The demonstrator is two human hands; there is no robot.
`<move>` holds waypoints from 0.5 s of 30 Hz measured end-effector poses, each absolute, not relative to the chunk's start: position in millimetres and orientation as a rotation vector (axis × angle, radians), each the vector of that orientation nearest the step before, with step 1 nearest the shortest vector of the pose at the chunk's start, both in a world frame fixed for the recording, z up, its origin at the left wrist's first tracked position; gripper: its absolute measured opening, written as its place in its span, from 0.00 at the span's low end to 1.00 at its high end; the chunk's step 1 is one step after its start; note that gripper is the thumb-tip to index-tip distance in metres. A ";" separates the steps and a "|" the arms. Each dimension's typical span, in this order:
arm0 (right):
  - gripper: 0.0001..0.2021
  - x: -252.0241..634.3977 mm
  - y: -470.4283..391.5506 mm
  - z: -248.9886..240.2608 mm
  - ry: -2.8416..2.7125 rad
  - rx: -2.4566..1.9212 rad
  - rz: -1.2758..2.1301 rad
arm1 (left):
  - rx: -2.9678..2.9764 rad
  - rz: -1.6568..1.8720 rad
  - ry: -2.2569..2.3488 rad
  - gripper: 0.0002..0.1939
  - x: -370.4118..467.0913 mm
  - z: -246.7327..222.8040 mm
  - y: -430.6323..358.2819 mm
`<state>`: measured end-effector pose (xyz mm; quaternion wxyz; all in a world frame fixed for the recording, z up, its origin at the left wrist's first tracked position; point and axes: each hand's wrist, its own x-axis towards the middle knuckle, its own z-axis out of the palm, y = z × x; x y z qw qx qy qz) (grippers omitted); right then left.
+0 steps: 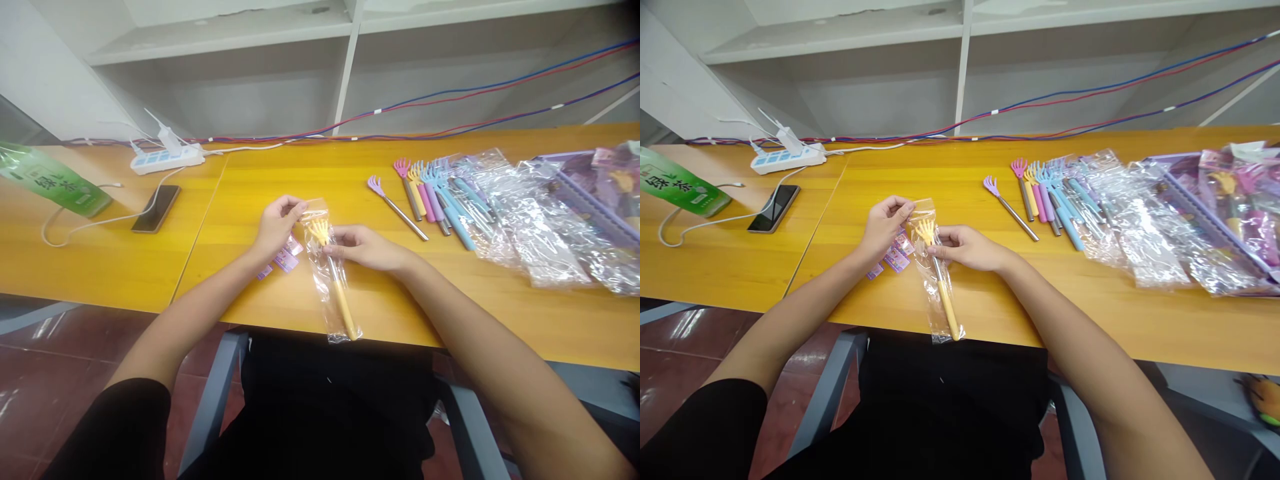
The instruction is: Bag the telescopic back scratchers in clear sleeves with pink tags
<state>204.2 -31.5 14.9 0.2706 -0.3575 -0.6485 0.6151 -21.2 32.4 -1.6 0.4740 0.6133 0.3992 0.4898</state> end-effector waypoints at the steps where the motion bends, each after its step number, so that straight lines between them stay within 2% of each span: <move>1: 0.18 204.0 -31.8 15.5 -1.751 -0.961 1.658 | 1.491 1.198 0.989 0.11 -21.0 -2.4 32.7; 9: 0.16 202.4 -33.2 15.4 -1.820 -0.977 1.713 | 1.309 1.266 1.010 0.13 -18.6 4.5 29.4; 15: 0.16 202.9 -32.9 15.1 -1.833 -0.967 1.718 | 1.321 1.356 0.981 0.06 -20.4 12.8 28.7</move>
